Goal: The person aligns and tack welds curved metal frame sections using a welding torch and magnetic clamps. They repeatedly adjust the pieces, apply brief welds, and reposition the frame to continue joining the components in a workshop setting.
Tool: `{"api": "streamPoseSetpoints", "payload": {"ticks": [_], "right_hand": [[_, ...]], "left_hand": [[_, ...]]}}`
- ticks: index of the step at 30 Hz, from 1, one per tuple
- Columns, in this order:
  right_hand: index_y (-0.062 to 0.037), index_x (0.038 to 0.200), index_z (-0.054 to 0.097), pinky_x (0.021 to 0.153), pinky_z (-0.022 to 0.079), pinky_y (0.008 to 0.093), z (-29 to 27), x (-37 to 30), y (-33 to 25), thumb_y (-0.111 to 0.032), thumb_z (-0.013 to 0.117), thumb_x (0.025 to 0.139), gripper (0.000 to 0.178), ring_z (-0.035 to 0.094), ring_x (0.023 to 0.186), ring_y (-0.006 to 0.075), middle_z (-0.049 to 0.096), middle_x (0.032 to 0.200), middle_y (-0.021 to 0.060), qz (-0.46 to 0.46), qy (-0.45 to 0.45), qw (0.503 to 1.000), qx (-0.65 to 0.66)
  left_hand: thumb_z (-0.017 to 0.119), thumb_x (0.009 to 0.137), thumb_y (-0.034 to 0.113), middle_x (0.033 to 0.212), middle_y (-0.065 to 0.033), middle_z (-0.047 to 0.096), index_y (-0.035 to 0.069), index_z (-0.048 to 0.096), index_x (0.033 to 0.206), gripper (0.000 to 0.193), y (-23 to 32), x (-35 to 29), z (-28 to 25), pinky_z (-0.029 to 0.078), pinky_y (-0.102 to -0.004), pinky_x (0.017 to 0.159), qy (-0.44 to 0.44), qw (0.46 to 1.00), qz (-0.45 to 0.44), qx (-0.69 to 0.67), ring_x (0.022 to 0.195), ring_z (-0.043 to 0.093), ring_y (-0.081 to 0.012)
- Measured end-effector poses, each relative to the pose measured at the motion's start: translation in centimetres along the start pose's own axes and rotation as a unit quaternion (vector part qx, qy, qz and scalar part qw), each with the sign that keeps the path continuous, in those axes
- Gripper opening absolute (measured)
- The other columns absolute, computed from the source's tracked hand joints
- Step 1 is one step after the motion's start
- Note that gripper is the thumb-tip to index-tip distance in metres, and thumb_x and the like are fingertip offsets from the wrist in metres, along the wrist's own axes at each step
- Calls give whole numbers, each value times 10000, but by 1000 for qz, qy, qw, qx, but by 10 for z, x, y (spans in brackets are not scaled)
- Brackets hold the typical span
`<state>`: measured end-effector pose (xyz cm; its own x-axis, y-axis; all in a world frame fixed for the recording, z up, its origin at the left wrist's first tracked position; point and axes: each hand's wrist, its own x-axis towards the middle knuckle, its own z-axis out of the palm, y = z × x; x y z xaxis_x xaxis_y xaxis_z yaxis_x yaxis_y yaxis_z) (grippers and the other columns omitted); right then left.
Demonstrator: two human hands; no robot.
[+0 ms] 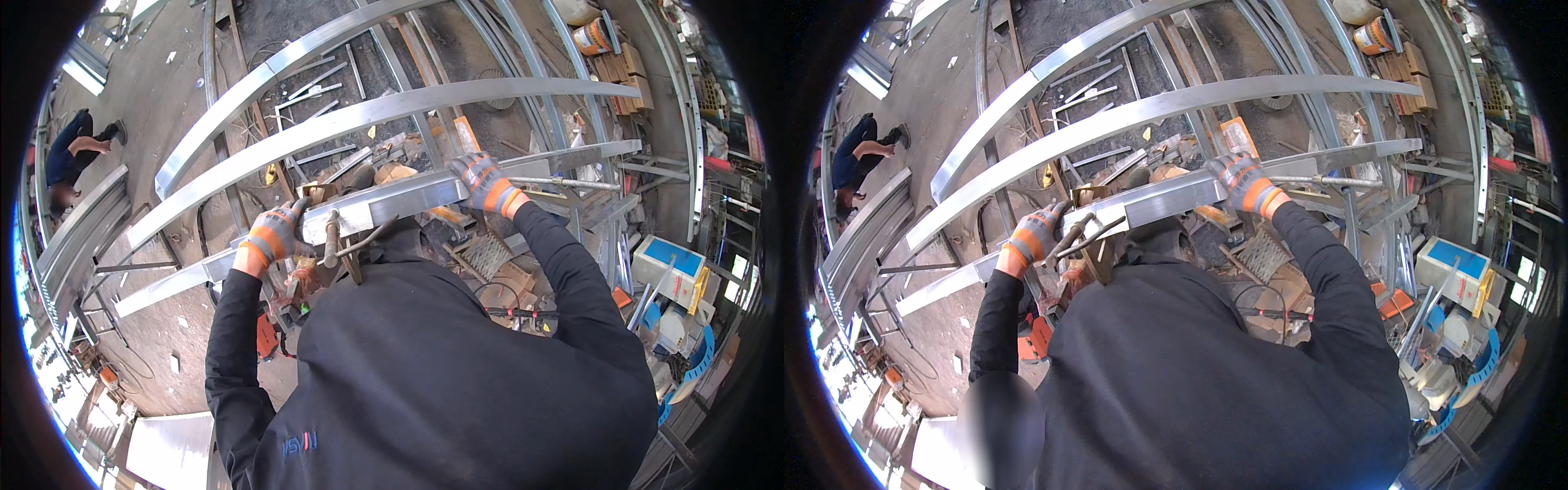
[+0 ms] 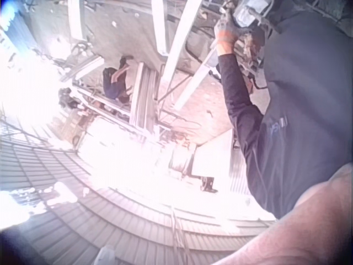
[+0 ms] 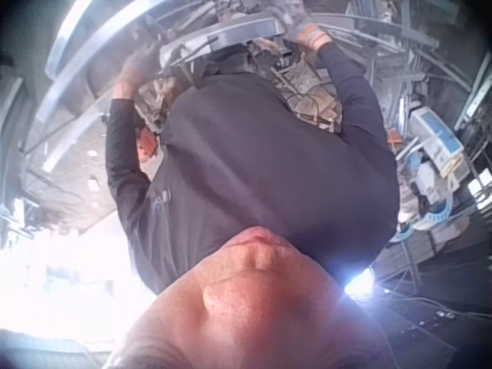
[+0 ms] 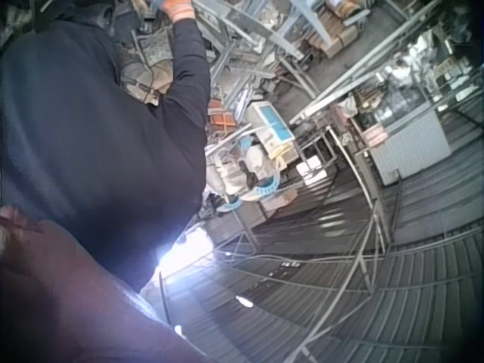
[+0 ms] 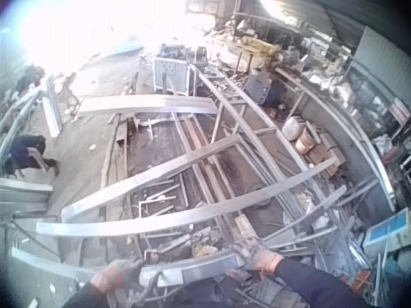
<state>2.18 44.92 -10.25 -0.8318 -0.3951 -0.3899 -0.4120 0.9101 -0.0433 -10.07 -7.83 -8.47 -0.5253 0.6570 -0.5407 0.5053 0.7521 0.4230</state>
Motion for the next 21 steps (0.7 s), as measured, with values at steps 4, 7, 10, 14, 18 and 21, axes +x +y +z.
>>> {"api": "streamPoseSetpoints", "payload": {"ticks": [4,7,10,14,18,21], "right_hand": [[-89,1599,584,1130,484,498,-7,0,-3,-462,968,693,1053,655,1359,327,672,1498,119,9,-19,1000,-19],[-86,1583,594,1129,486,498,-12,0,-2,-458,968,694,1034,655,1358,328,677,1491,116,15,-26,1000,3],[-107,1566,614,1162,485,498,-15,0,-3,-347,888,779,867,654,1379,321,683,1465,108,26,-24,999,35],[-104,1561,619,1162,489,495,-19,0,-5,-362,898,773,874,653,1382,323,688,1457,107,12,-9,1000,23],[-94,1587,605,1179,480,508,-27,-2,-7,-428,906,797,909,643,1410,336,679,1503,120,16,-38,999,2],[-88,1643,562,1208,467,521,-30,1,-15,-526,928,809,1011,621,1460,348,642,1590,149,30,-25,999,17]], "left_hand": [[1026,688,631,1261,-219,793,58,639,1525,1086,2,2,-1,613,-503,1016,-16,998,13,65,1217,771,-432],[1023,701,640,1263,-227,800,64,640,1558,1101,4,0,-4,612,-507,1035,-17,998,6,57,1223,773,-435],[1018,724,628,1288,-243,801,101,601,1642,1137,1,1,-12,611,-500,1055,24,996,79,24,1234,773,-437],[1045,741,527,1309,-229,799,136,606,1670,1099,-6,9,-18,601,-491,1067,-83,995,17,-55,1263,757,-423],[1037,762,467,1250,-195,803,139,628,1653,1034,-11,11,-12,598,-510,1037,-43,996,61,-45,1214,751,-430],[1042,750,463,1229,-186,802,149,643,1641,1026,-14,12,-6,596,-514,1032,-31,995,65,-64,1206,747,-432]]}}
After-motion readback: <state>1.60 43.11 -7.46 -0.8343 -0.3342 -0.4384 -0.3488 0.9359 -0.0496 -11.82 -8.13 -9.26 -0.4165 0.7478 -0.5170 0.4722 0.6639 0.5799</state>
